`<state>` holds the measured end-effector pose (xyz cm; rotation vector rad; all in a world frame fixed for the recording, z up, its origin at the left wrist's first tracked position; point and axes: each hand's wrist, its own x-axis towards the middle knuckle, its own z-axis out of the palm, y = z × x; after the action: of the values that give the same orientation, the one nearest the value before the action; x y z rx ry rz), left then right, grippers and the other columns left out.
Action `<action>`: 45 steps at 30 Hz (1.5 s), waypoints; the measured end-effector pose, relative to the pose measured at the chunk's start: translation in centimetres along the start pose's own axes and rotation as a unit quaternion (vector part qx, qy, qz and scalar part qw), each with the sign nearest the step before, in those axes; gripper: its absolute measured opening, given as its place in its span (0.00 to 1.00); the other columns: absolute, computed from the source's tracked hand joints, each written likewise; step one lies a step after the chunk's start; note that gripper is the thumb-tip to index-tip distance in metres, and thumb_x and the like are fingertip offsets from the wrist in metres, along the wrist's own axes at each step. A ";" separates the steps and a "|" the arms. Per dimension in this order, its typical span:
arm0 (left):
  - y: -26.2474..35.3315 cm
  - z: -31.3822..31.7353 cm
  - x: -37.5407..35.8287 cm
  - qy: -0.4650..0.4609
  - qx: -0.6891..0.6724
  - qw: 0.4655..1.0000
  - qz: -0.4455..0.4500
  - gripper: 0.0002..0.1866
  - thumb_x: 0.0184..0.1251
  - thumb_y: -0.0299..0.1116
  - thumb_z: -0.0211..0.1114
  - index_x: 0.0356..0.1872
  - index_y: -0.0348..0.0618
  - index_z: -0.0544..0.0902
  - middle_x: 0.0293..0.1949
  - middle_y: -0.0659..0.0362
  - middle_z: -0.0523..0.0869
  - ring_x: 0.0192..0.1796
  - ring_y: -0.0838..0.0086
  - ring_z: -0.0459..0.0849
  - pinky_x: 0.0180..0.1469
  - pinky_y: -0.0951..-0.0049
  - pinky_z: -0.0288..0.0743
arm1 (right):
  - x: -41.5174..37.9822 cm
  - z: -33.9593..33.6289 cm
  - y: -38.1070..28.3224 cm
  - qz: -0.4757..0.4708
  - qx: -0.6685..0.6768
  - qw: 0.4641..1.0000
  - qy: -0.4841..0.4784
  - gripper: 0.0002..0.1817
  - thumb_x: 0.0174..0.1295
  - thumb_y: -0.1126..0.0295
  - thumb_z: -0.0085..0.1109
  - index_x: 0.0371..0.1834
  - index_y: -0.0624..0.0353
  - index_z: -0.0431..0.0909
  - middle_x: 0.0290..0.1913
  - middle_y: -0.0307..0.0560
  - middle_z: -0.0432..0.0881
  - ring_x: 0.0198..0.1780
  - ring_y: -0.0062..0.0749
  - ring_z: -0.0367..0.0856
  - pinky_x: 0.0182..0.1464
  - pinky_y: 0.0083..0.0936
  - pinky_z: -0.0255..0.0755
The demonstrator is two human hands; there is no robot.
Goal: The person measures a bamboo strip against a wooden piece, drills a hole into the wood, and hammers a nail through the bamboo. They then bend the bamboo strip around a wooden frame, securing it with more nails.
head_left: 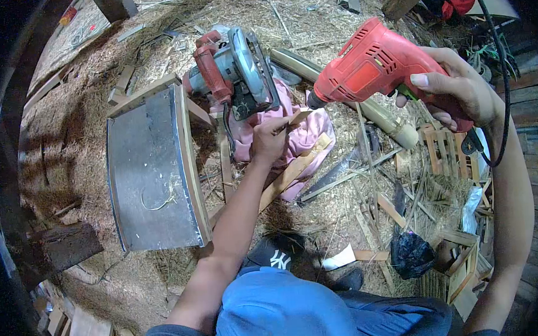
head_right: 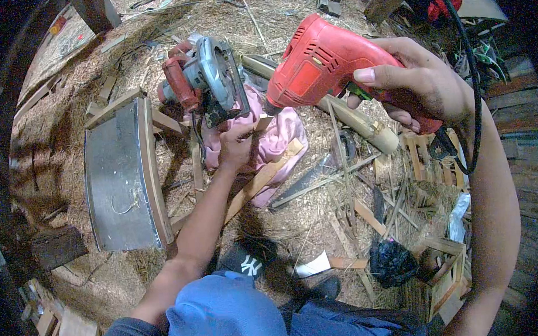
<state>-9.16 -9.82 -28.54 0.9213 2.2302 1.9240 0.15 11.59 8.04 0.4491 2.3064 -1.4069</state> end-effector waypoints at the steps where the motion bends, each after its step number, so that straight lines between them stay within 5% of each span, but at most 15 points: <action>1: 0.1 0.0 0.0 0.001 0.003 1.000 -0.006 0.15 0.60 0.24 0.70 0.48 0.47 0.90 0.39 0.56 0.92 0.40 0.73 0.92 0.44 0.74 0.82 | 0.0 0.0 0.2 -0.002 0.008 1.000 0.007 0.20 0.67 0.57 0.62 0.49 0.64 0.76 0.18 0.32 0.71 0.12 0.13 0.67 0.11 0.14 0.59; 11: -1.1 0.3 -0.4 -0.003 0.037 0.999 0.006 0.15 0.58 0.25 0.71 0.48 0.47 0.90 0.37 0.53 0.91 0.38 0.67 0.91 0.42 0.69 0.82 | 0.1 -0.4 -1.2 0.028 -0.026 0.999 -0.008 0.21 0.65 0.57 0.65 0.50 0.63 0.76 0.21 0.33 0.72 0.12 0.15 0.66 0.12 0.16 0.58; 16: -0.5 0.2 -0.4 -0.028 0.023 0.999 -0.033 0.15 0.58 0.25 0.70 0.47 0.47 0.90 0.37 0.51 0.91 0.37 0.66 0.90 0.43 0.68 0.81 | 0.0 -0.7 -1.5 0.045 -0.094 0.994 0.015 0.30 0.63 0.59 0.66 0.66 0.62 0.73 0.30 0.37 0.80 0.22 0.15 0.73 0.23 0.18 0.68; 22: -1.5 0.3 -0.2 -0.025 0.005 0.999 -0.042 0.15 0.60 0.25 0.67 0.47 0.47 0.90 0.38 0.50 0.91 0.38 0.65 0.90 0.44 0.69 0.81 | 0.3 -0.1 -2.2 -0.005 -0.170 0.985 0.022 0.42 0.59 0.68 0.63 0.78 0.55 0.58 0.36 0.42 0.83 0.21 0.15 0.75 0.19 0.14 0.67; 25: -1.1 0.0 -0.2 -0.029 0.016 0.999 -0.042 0.14 0.60 0.26 0.69 0.48 0.45 0.90 0.39 0.51 0.91 0.40 0.69 0.90 0.45 0.72 0.81 | 2.2 -0.3 -1.3 -0.095 -0.186 0.978 0.013 0.44 0.58 0.72 0.61 0.80 0.53 0.54 0.38 0.41 0.83 0.24 0.15 0.76 0.22 0.13 0.69; 26: -0.8 -0.2 -0.1 -0.034 0.021 0.998 -0.047 0.13 0.60 0.27 0.71 0.47 0.42 0.90 0.40 0.54 0.92 0.41 0.74 0.91 0.45 0.74 0.81 | 1.7 -0.7 -2.3 -0.059 -0.213 0.975 -0.011 0.40 0.62 0.67 0.63 0.79 0.55 0.57 0.40 0.41 0.83 0.28 0.16 0.78 0.26 0.14 0.72; 30: -1.3 -0.2 -0.2 -0.041 0.007 0.998 -0.043 0.13 0.60 0.27 0.71 0.47 0.42 0.90 0.39 0.54 0.92 0.40 0.75 0.90 0.45 0.74 0.80 | 3.7 -0.1 -1.8 -0.125 -0.179 0.975 -0.030 0.37 0.68 0.55 0.64 0.75 0.60 0.63 0.45 0.41 0.82 0.37 0.17 0.79 0.38 0.18 0.76; 33: -1.3 -0.4 -0.1 -0.045 -0.012 0.995 -0.089 0.15 0.60 0.27 0.69 0.48 0.44 0.89 0.39 0.50 0.92 0.41 0.68 0.91 0.45 0.72 0.80 | 3.4 0.6 -1.7 -0.130 -0.161 0.978 -0.001 0.36 0.69 0.57 0.63 0.76 0.60 0.63 0.46 0.41 0.82 0.40 0.18 0.79 0.42 0.19 0.77; 45: -1.0 -0.5 -0.1 -0.033 -0.021 0.996 -0.081 0.14 0.58 0.26 0.71 0.47 0.43 0.90 0.39 0.51 0.92 0.39 0.70 0.91 0.44 0.72 0.81 | 3.5 -0.2 -1.4 -0.121 -0.156 0.980 -0.018 0.37 0.68 0.58 0.65 0.76 0.61 0.62 0.51 0.43 0.82 0.46 0.21 0.81 0.45 0.22 0.78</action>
<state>-9.65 -10.36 -29.38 0.7618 2.1464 1.8348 -3.59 11.34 7.46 0.0499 2.5597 -1.1091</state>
